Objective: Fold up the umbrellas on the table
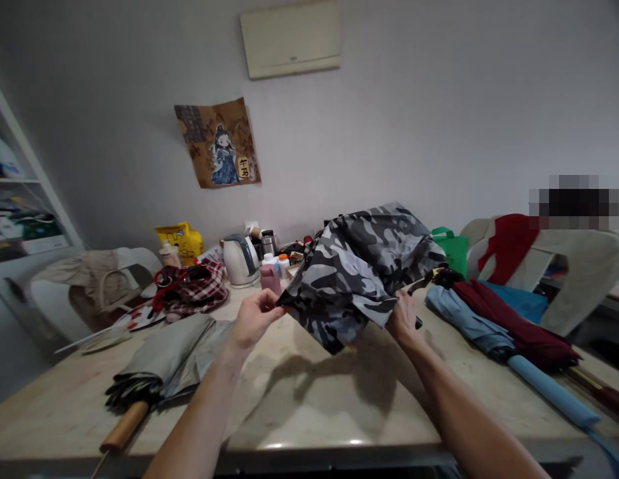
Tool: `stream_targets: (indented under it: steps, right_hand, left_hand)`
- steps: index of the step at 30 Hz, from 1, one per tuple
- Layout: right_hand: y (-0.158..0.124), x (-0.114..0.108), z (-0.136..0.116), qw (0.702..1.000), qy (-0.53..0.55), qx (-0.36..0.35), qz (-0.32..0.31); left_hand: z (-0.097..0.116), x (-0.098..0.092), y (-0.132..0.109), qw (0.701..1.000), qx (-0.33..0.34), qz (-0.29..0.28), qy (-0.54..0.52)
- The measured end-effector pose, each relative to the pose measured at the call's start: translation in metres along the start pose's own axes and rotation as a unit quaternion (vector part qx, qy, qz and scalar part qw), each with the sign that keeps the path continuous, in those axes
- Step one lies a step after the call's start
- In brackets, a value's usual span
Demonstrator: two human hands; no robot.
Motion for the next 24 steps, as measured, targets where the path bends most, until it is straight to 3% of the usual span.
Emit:
stream_targets:
  steps: [2,4,6,9,12,15,19,22,24]
  right_hand:
    - [-0.001,-0.003,-0.007,0.999,-0.05,0.005,0.012]
    - [-0.003,-0.004,-0.012,0.996,-0.087,0.002,0.015]
    - [-0.003,-0.005,-0.014,0.993,-0.116,-0.004,0.015]
    - [-0.003,-0.004,-0.015,0.988,-0.152,-0.016,0.012]
    - [-0.004,-0.003,-0.016,0.983,-0.18,-0.03,0.004]
    - [-0.007,-0.003,-0.019,0.979,-0.199,-0.044,-0.007]
    - [-0.009,-0.003,-0.019,0.975,-0.214,-0.053,-0.014]
    - [-0.008,0.0,-0.015,0.973,-0.221,-0.068,-0.014]
    - [-0.005,0.002,-0.011,0.972,-0.219,-0.079,-0.012]
  left_hand:
    - [-0.004,-0.01,0.002,0.993,0.024,0.11,0.036]
    - [0.007,-0.012,-0.004,0.967,0.104,0.214,0.086]
    - [0.03,-0.003,-0.017,0.936,0.215,0.251,0.12]
    - [0.063,0.029,-0.041,0.906,0.356,0.175,0.149]
    - [0.073,0.068,-0.066,0.867,0.448,0.107,0.19]
    - [0.064,0.096,-0.078,0.849,0.457,0.123,0.237]
    - [0.057,0.111,-0.083,0.837,0.441,0.169,0.276]
    - [0.052,0.12,-0.098,0.831,0.482,0.145,0.237]
    - [0.044,0.128,-0.117,0.818,0.526,0.095,0.215]
Point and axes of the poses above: each hand's wrist, its own y-axis towards the middle knuckle, its own x-axis out of the palm, z = x × y, the point moved 2 cm from there along y, towards the middle knuckle, and after that the axes turned 11 degrees about z, right-handed, at the moved point
